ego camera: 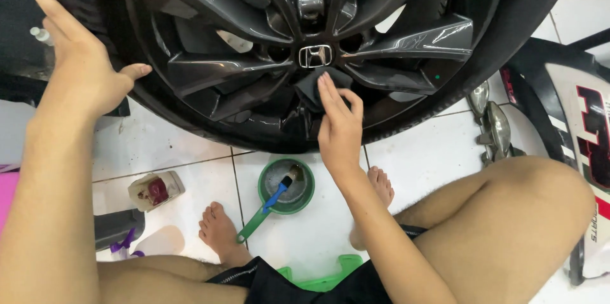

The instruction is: The person cleans a car wheel using a brush and soapy water from a green bucket. They scrub the spokes and rim, then wipe the wheel with a black cloth.

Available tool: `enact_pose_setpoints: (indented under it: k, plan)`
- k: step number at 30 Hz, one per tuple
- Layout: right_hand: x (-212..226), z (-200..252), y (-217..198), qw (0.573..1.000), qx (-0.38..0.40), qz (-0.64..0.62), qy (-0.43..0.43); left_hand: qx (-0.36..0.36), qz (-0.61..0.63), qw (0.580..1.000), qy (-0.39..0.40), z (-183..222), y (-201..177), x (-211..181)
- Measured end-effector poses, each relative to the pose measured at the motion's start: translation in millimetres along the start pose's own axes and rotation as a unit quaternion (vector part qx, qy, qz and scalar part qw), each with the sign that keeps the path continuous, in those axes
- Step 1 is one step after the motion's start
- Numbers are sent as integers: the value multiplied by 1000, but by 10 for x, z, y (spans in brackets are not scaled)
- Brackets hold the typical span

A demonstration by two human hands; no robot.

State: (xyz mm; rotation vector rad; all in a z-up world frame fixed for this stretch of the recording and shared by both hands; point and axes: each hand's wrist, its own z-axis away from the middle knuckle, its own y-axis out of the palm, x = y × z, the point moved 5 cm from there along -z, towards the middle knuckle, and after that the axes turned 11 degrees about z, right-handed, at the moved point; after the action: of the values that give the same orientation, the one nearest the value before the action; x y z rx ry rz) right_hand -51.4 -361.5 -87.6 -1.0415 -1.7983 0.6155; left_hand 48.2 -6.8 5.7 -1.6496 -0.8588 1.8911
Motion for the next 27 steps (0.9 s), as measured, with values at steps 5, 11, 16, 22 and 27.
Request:
enact_pose_setpoints:
  k: [5,11,16,22,27]
  plan:
    - [-10,93,68,999,-26,32,-13,0,-3,1000,-5,-9,-15,1]
    - [-265,173,6,996,-7,-19,87,-5,-15,1000,4,11,-11,-43]
    - [-216,242,-44,996,-19,-39,73,6,-21,999,-34,64,-23,-129]
    - [-395,372,21,991,-12,-62,121,1,-20,1000,-11,-45,-4,45]
    - [-408,424,3,993,25,-87,81,-8,-53,999,2,-11,9,-194]
